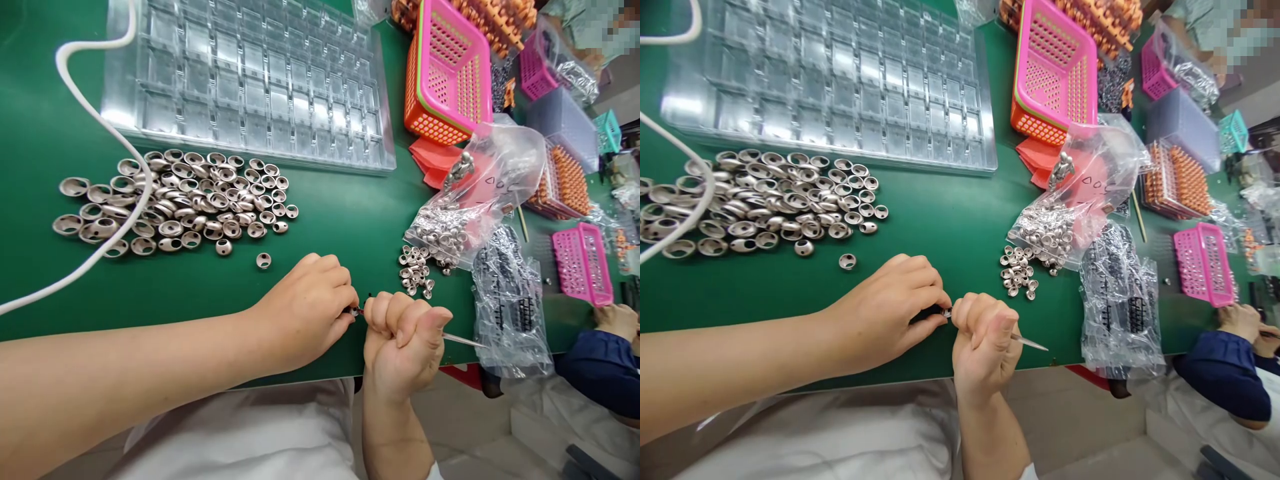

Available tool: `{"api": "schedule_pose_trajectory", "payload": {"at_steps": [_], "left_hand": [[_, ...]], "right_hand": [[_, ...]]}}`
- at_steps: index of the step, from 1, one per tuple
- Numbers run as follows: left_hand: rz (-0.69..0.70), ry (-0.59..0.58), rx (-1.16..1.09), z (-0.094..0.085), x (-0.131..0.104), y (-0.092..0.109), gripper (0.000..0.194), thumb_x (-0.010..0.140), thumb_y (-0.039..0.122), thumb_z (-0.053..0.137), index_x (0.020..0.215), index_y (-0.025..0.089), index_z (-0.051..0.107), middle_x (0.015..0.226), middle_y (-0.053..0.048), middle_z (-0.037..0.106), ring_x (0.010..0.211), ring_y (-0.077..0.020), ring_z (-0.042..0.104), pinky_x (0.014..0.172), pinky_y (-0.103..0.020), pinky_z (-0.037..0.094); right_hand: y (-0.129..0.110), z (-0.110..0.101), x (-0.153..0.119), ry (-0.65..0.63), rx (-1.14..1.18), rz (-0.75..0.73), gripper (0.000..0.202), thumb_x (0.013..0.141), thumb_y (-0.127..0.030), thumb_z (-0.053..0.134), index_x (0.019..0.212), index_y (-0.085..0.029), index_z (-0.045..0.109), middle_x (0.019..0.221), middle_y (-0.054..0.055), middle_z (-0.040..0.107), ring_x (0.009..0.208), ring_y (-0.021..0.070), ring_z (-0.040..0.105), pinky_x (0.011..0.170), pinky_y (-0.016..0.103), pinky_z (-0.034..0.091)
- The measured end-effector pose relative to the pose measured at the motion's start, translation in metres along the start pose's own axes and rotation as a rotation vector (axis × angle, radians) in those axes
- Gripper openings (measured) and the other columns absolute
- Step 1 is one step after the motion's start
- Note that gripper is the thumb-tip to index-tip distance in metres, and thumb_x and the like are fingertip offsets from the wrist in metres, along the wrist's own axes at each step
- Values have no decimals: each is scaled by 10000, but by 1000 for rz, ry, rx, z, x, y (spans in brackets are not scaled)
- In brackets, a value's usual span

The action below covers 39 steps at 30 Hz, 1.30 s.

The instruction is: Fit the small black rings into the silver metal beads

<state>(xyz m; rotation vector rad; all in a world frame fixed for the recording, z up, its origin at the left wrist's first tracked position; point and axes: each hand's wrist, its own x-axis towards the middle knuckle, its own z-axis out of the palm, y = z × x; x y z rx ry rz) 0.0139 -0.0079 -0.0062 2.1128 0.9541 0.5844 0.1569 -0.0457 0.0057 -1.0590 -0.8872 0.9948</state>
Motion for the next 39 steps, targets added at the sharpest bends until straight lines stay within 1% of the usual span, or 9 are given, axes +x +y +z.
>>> {"api": "schedule_pose_trajectory", "payload": {"at_steps": [7, 18, 22, 32, 39], "left_hand": [[-8, -15, 15, 0, 0, 1, 90, 910, 157, 663, 867, 162, 741, 842, -25, 653, 857, -199, 531, 759, -364, 326], [-19, -30, 20, -1, 0, 2, 106, 925, 167, 655, 875, 163, 748, 844, -27, 655, 858, -200, 529, 757, -363, 324], [-19, -31, 15, -1, 1, 2, 109, 926, 158, 649, 873, 159, 745, 845, -25, 652, 853, -198, 524, 751, -364, 321], [1, -14, 9, -1, 0, 2, 137, 937, 157, 633, 840, 155, 730, 827, -25, 642, 843, -197, 508, 738, -365, 309], [9, -8, 3, -1, -1, 1, 178, 943, 145, 593, 806, 158, 707, 806, -25, 621, 824, -199, 490, 729, -373, 301]], "right_hand": [[1, 1, 0, -29, -1, 2, 552, 1076, -444, 359, 588, -193, 298, 541, -68, 226, 459, 80, 282, 477, 238, 267], [2, 3, -1, -15, -21, 5, 552, 1074, -439, 369, 586, -193, 293, 549, -71, 219, 462, 78, 279, 476, 242, 267], [2, 4, -1, -18, -54, -23, 542, 1073, -426, 381, 589, -196, 299, 552, -71, 222, 461, 79, 287, 477, 247, 269], [5, 1, -4, -74, -95, -49, 495, 1062, -377, 422, 611, -204, 315, 576, -72, 227, 475, 76, 284, 485, 253, 260], [5, 2, -3, -105, -133, -59, 486, 1067, -362, 390, 610, -213, 318, 583, -68, 207, 473, 82, 272, 479, 264, 246]]}}
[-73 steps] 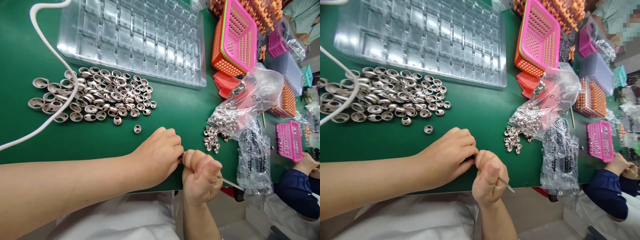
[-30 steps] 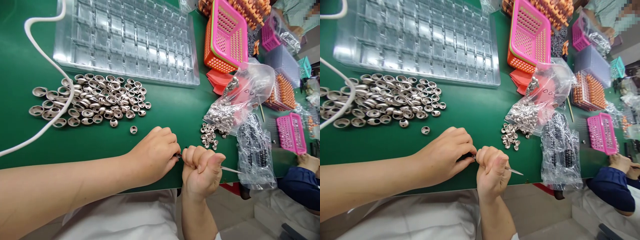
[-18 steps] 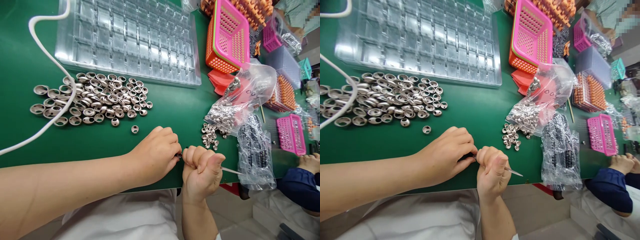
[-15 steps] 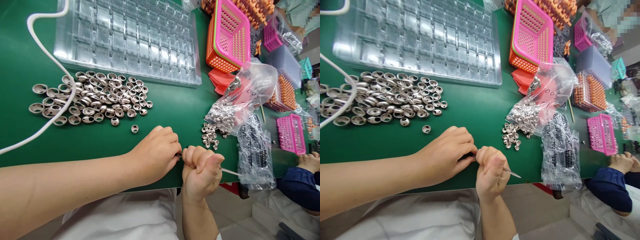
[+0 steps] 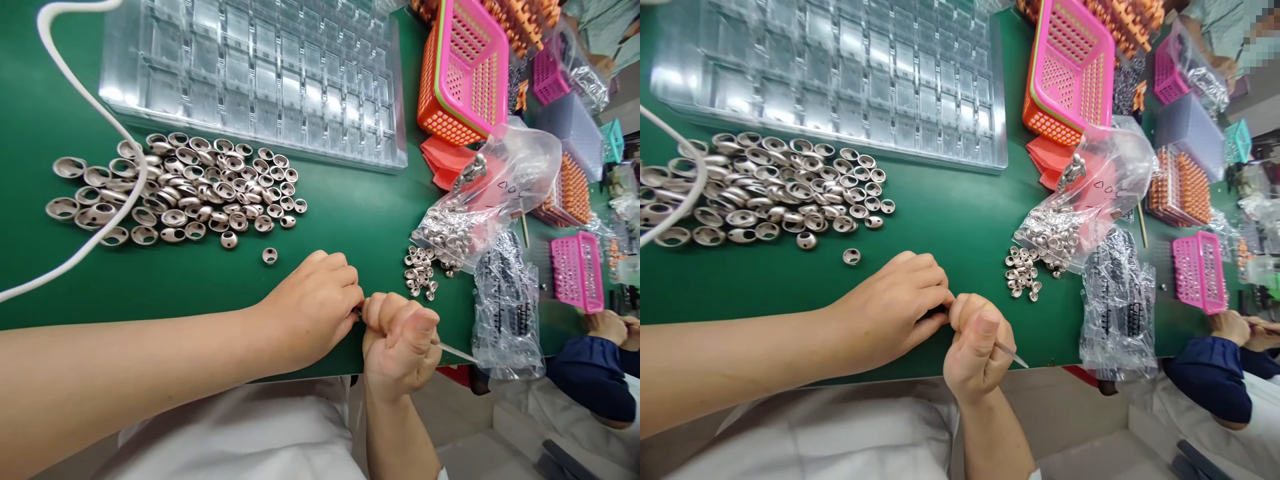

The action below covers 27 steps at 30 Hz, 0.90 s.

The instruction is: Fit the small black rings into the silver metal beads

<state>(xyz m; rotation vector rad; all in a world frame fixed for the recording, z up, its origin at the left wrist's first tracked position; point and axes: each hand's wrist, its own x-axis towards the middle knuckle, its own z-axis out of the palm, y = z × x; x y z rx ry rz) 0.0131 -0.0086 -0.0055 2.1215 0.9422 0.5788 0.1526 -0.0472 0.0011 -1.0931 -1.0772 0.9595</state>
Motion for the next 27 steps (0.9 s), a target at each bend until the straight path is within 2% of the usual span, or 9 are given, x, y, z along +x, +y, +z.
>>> {"api": "schedule_pose_trajectory", "payload": {"at_steps": [12, 19, 22, 27], "left_hand": [[11, 33, -4, 4, 1, -1, 198, 937, 139, 590, 765, 157, 687, 781, -25, 600, 806, -202, 465, 712, -375, 290], [20, 48, 13, 7, 1, -3, 177, 897, 123, 598, 740, 166, 668, 777, -22, 610, 799, -195, 479, 709, -372, 294], [32, 85, 6, 10, 1, -5, 116, 857, 130, 638, 755, 170, 676, 782, -15, 619, 813, -194, 499, 728, -368, 306], [9, 70, -16, 10, 0, -6, 48, 868, 148, 677, 854, 178, 713, 834, -12, 661, 867, -197, 533, 773, -366, 329]], "right_hand": [[-3, 0, 0, -46, -75, 0, 516, 1064, -406, 401, 596, -209, 313, 577, -59, 223, 484, 88, 277, 480, 278, 256], [3, 0, -3, -40, -58, -55, 467, 1059, -344, 423, 613, -211, 383, 572, -59, 285, 488, 93, 307, 491, 276, 262], [3, 1, -1, -9, 13, -39, 480, 1059, -353, 424, 606, -208, 364, 565, -62, 283, 483, 92, 307, 495, 267, 275], [-8, -4, 7, 114, 188, -17, 582, 1072, -476, 339, 575, -188, 248, 534, -72, 165, 446, 85, 213, 470, 233, 249]]}}
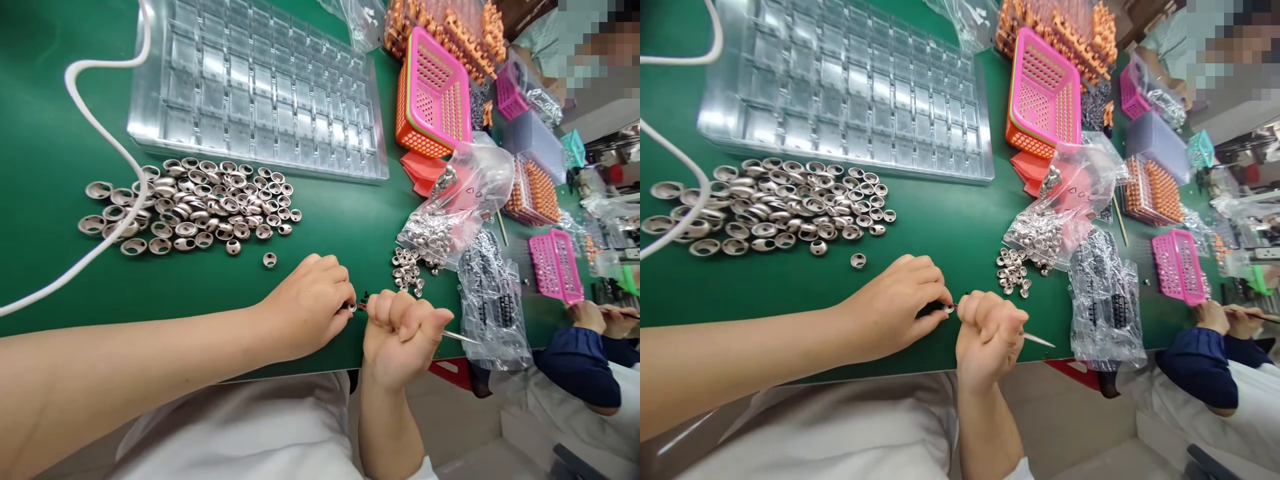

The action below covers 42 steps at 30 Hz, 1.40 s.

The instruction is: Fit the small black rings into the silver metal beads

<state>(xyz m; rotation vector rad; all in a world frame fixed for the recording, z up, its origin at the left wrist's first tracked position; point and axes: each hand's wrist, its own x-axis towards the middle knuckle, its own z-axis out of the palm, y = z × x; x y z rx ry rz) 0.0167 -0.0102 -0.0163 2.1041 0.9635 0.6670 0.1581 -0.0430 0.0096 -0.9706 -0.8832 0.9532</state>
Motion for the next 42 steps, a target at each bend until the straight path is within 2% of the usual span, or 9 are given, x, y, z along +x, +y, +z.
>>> {"api": "schedule_pose_trajectory", "payload": {"at_steps": [7, 14, 18, 21, 28, 42], "left_hand": [[-57, 10, -149, -4, 0, 2, 34, 869, 169, 712, 875, 202, 706, 835, 11, 676, 855, -182, 552, 781, -352, 332], [-78, 20, -192, -8, 0, 4, 40, 869, 179, 716, 878, 215, 702, 831, 20, 674, 860, -177, 563, 791, -347, 352], [-91, -20, -188, -11, 0, 6, 40, 879, 181, 719, 900, 211, 702, 864, 17, 694, 882, -179, 576, 814, -350, 367], [-73, -5, -158, -8, -1, 5, 56, 877, 175, 727, 907, 214, 700, 851, 22, 689, 873, -179, 569, 803, -347, 357], [-17, 1, -28, -1, -3, 4, 30, 908, 170, 687, 891, 186, 705, 831, -3, 660, 850, -192, 540, 775, -357, 330], [-12, -40, 4, -5, -2, 7, 79, 912, 150, 659, 876, 156, 729, 821, -23, 637, 856, -203, 536, 758, -370, 331]], "right_hand": [[-7, -10, 8, 201, 106, 46, 560, 1064, -478, 358, 601, -186, 240, 533, -69, 160, 464, 99, 166, 461, 213, 268], [-9, -11, 8, 218, 104, 72, 554, 1053, -484, 382, 608, -190, 230, 534, -71, 155, 464, 102, 165, 462, 206, 272], [-9, -12, 8, 216, 117, 85, 551, 1052, -480, 384, 605, -191, 240, 534, -72, 164, 464, 99, 176, 461, 206, 272], [-9, -12, 7, 188, 121, 88, 550, 1054, -469, 379, 597, -191, 246, 530, -73, 166, 460, 98, 175, 453, 209, 269], [-6, -8, 0, 25, 79, 58, 589, 1054, -491, 378, 566, -181, 265, 521, -69, 175, 448, 89, 222, 461, 229, 266], [3, -1, -4, -23, 8, 100, 553, 1059, -429, 411, 570, -188, 318, 529, -65, 239, 459, 80, 289, 479, 252, 268]]}}
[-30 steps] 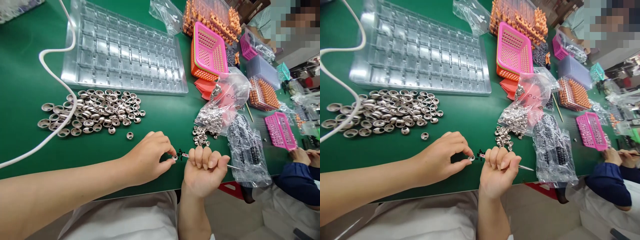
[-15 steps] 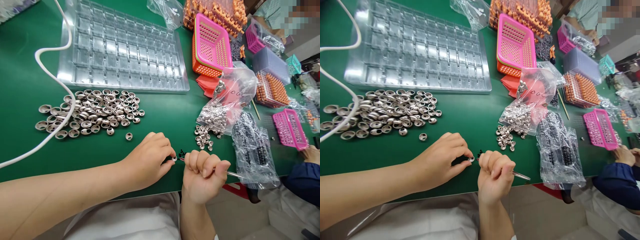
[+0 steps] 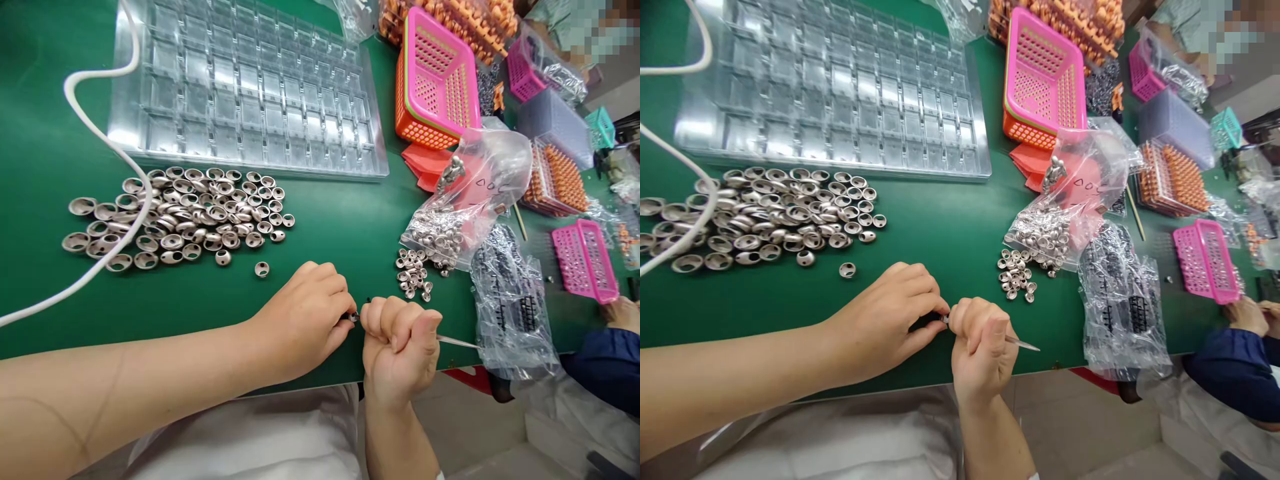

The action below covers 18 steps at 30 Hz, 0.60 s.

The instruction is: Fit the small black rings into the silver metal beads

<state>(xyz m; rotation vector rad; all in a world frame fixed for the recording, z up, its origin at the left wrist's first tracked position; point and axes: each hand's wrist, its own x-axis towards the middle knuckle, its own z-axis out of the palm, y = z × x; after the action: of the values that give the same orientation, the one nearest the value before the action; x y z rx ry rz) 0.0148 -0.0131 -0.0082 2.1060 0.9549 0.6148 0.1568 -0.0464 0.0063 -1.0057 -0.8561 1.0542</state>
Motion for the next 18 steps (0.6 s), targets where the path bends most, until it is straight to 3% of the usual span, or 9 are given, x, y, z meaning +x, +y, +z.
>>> {"api": "schedule_pose_trajectory", "payload": {"at_steps": [18], "left_hand": [[-10, 0, -5, -1, 0, 1, 99, 890, 120, 640, 842, 155, 720, 808, -21, 628, 853, -199, 532, 771, -370, 349]], "right_hand": [[2, 2, -2, -27, -17, 0, 537, 1065, -413, 395, 582, -190, 321, 544, -60, 255, 476, 86, 308, 490, 261, 273]]}}
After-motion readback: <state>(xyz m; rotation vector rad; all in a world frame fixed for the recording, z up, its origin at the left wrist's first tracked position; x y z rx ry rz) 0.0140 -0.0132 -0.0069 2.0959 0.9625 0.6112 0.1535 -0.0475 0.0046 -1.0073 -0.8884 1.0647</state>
